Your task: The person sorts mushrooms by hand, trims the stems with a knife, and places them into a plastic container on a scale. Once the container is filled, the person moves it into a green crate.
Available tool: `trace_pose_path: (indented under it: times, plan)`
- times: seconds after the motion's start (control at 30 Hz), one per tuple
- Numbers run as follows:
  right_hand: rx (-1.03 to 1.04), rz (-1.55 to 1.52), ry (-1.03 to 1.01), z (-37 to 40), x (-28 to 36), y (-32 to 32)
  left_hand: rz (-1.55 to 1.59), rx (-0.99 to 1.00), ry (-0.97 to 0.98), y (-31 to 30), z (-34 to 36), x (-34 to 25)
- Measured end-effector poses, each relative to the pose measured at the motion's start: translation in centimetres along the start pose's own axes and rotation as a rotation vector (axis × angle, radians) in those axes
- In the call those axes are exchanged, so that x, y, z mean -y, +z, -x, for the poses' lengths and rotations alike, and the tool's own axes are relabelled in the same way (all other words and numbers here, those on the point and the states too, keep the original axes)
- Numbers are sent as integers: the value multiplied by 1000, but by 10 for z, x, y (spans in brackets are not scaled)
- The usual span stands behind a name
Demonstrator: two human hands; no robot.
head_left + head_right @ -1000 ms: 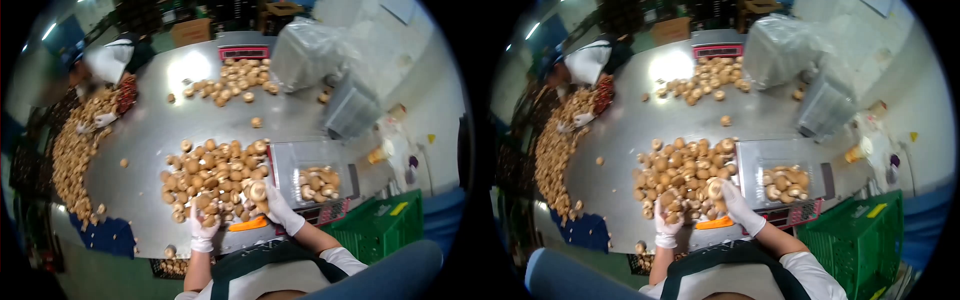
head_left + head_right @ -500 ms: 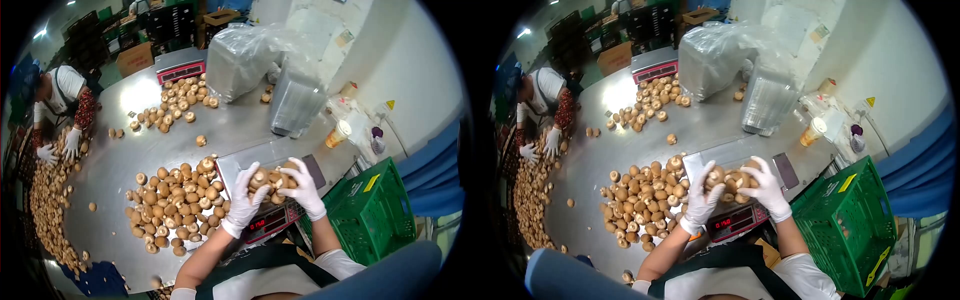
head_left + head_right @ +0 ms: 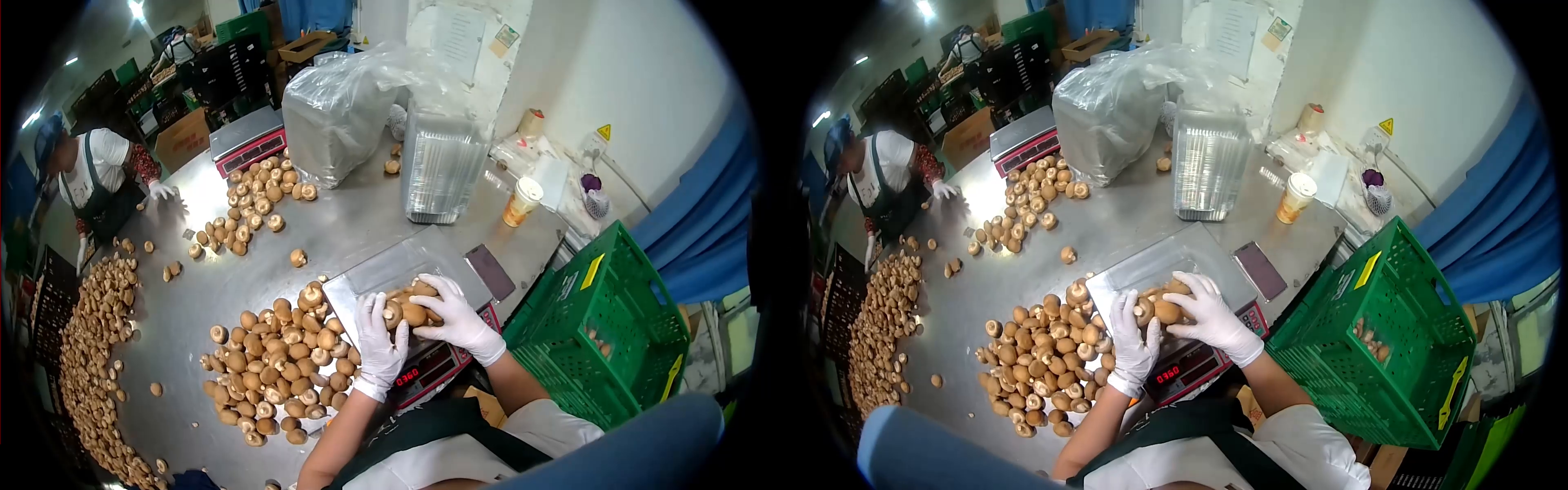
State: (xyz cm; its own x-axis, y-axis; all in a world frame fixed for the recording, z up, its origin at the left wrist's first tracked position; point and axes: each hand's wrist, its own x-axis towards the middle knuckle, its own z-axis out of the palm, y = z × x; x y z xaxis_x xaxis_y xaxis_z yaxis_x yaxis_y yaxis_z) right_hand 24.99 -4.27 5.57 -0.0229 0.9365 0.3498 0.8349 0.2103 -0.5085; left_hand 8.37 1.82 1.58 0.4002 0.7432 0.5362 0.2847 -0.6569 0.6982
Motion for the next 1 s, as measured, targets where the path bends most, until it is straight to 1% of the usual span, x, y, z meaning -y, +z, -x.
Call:
trace_pose_path:
  times: [0.07,0.13,0.17,0.2,0.27,0.3,0.33,0.37,0.43,0.47,0.5,0.53,0.57,0.6,0.67,0.73,0.8,0.83,0.87,0.93,0.97,1.0]
  plan:
    - [-12,6,10,1,-4,4,-47,24,-17,-6,0,-1]
    - [-32,19,24,1,-10,10,-246,117,-125,-9,0,5]
    - [-29,-92,43,3,-13,12,-122,144,-204,-9,1,9]
    - [-30,-95,41,3,-13,11,-125,143,-204,-11,1,9]
    - [-41,-171,60,3,-12,11,36,163,-253,-16,1,7]
    - [-40,-174,57,4,-10,8,21,195,-224,-18,3,9]
    - [-34,-252,77,3,-8,4,18,192,-226,-20,4,8]
    - [-27,-330,98,3,-6,0,50,208,-242,-22,6,8]
    - [-16,-378,116,4,-7,-4,114,248,-292,-26,7,12]
    - [-7,-425,133,5,-7,-6,110,245,-298,-29,8,13]
    - [-38,-476,155,6,-7,-7,140,248,-266,-34,8,11]
    - [-100,-597,225,4,3,-13,168,248,-235,-39,8,10]
    - [-142,-539,201,2,11,-21,58,238,-194,-44,9,11]
    - [-184,-482,178,0,13,-28,217,188,-260,-51,7,6]
    - [-320,-418,153,2,3,-25,409,42,-330,-80,-8,-31]
    - [-394,-327,123,-1,9,-32,461,-125,-170,-112,-14,-70]
    - [-444,-300,102,-4,13,-31,474,-244,-10,-148,-18,-112]
    - [-453,-370,124,-5,21,-29,525,-304,69,-162,-19,-130]
    - [-440,-418,100,-5,24,-27,571,-363,156,-170,-19,-139]
    - [-407,-476,92,-10,40,-22,663,-393,240,-183,-19,-145]
    - [-389,-498,52,-11,40,-16,699,-398,253,-186,-16,-146]
    - [-379,-501,55,-10,44,-11,730,-397,264,-187,-13,-146]
